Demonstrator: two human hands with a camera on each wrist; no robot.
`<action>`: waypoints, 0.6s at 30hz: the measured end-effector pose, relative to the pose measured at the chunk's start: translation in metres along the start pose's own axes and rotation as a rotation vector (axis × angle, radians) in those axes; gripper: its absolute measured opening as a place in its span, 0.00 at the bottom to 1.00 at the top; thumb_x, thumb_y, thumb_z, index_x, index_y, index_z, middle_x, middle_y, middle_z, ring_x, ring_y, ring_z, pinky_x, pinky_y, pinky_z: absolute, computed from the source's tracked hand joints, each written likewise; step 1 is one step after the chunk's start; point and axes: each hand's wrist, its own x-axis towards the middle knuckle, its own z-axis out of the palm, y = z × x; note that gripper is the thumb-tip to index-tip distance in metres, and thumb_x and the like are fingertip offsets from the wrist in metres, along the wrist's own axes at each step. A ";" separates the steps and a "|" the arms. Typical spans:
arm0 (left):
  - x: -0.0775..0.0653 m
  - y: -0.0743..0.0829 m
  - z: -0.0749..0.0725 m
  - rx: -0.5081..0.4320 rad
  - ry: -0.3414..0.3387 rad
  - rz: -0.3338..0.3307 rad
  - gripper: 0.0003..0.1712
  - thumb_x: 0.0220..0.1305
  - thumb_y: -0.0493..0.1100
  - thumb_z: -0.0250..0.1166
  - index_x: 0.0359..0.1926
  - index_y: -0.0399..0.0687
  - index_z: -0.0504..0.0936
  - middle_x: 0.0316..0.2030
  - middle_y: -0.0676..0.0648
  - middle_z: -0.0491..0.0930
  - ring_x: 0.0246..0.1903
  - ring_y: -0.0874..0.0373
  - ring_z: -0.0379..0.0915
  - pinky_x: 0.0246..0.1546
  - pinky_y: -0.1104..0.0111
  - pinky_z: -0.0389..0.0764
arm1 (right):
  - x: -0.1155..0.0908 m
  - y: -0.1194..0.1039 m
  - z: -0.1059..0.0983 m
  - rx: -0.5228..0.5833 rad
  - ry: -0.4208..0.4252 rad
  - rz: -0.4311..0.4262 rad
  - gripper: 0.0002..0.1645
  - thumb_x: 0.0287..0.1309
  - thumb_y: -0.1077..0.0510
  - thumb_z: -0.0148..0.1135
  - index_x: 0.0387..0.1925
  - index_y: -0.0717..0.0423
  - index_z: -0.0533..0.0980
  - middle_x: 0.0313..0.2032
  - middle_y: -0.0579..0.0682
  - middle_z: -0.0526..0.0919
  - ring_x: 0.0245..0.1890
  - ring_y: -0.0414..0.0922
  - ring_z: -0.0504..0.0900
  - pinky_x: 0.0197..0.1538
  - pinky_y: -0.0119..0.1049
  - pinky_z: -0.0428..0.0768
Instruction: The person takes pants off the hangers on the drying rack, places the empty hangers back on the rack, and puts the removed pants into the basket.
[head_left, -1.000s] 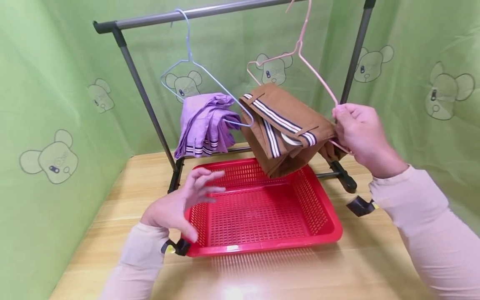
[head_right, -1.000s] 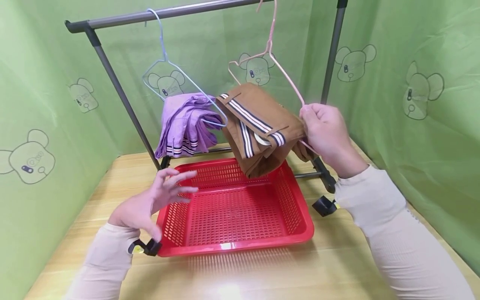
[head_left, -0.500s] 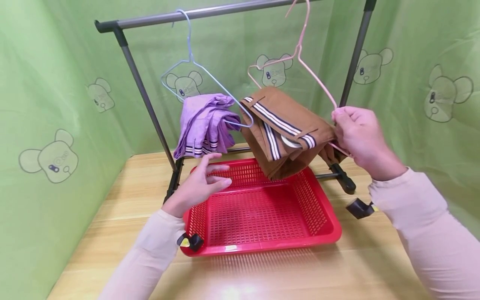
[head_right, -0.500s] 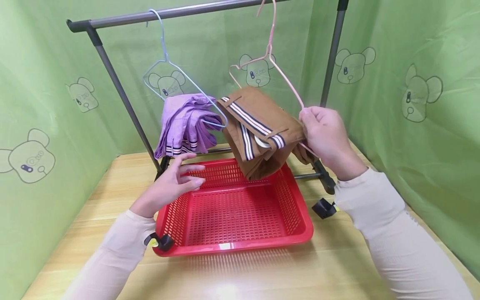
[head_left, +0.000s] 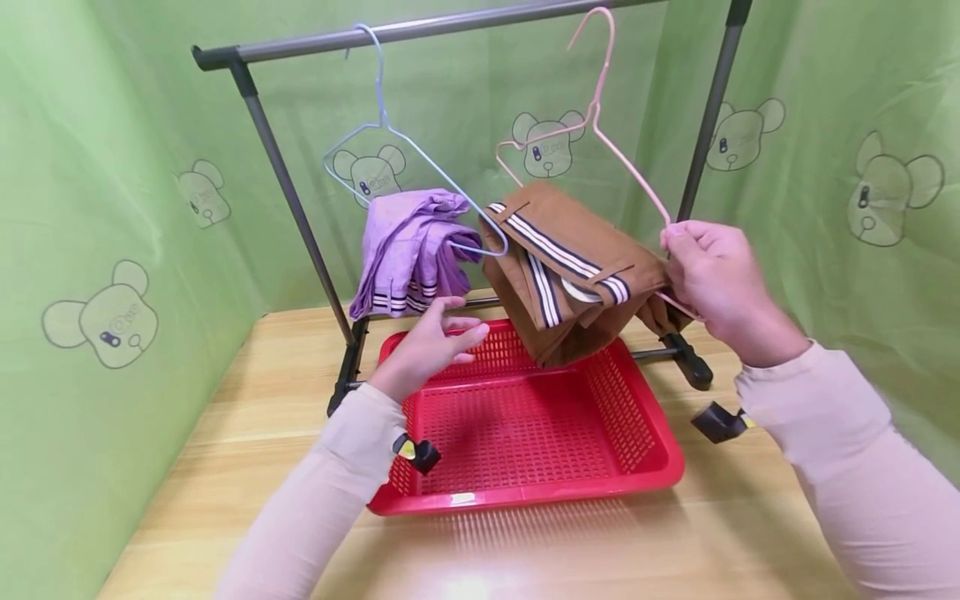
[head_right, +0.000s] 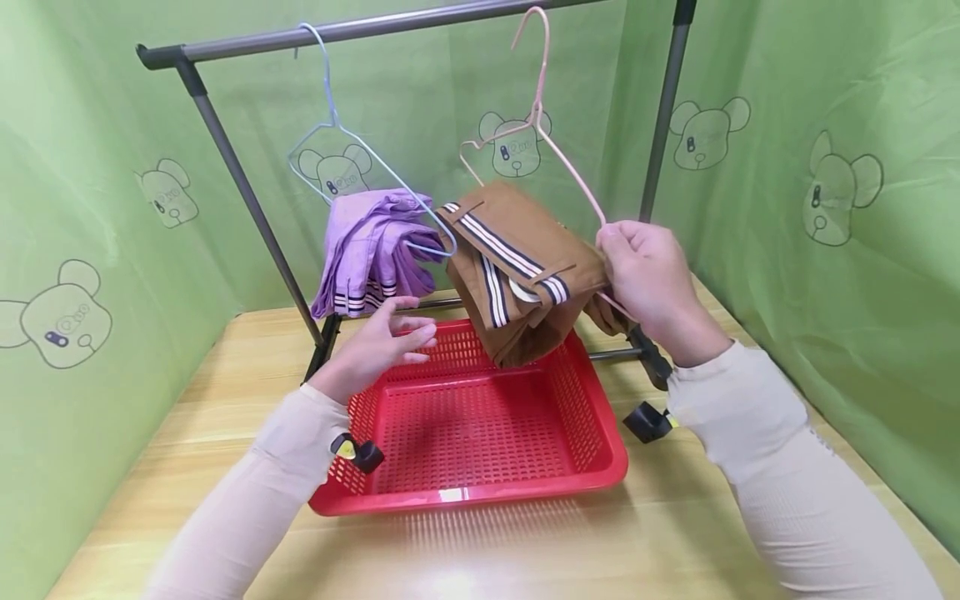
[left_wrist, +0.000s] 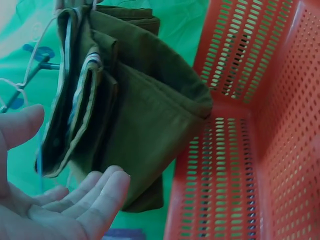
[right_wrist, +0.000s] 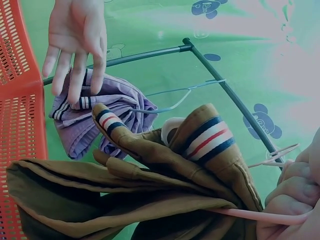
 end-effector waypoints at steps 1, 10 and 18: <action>0.002 0.000 0.003 -0.005 0.002 -0.020 0.36 0.68 0.42 0.63 0.70 0.45 0.54 0.60 0.39 0.72 0.51 0.46 0.77 0.53 0.58 0.78 | 0.000 0.000 0.000 0.006 -0.006 -0.002 0.16 0.72 0.61 0.48 0.28 0.64 0.74 0.10 0.44 0.62 0.08 0.37 0.56 0.11 0.37 0.44; 0.026 -0.006 0.023 -0.153 0.034 -0.100 0.36 0.71 0.47 0.58 0.69 0.38 0.51 0.63 0.34 0.66 0.61 0.41 0.66 0.59 0.53 0.71 | -0.002 0.002 -0.001 0.038 -0.013 -0.006 0.16 0.72 0.61 0.48 0.28 0.65 0.74 0.10 0.44 0.63 0.07 0.37 0.56 0.11 0.38 0.43; 0.042 -0.010 0.040 -0.283 0.026 -0.178 0.44 0.72 0.61 0.49 0.72 0.33 0.46 0.72 0.34 0.50 0.69 0.34 0.48 0.67 0.50 0.59 | -0.005 0.003 -0.001 0.052 -0.019 -0.006 0.16 0.72 0.61 0.48 0.28 0.64 0.74 0.10 0.44 0.62 0.07 0.37 0.56 0.12 0.38 0.42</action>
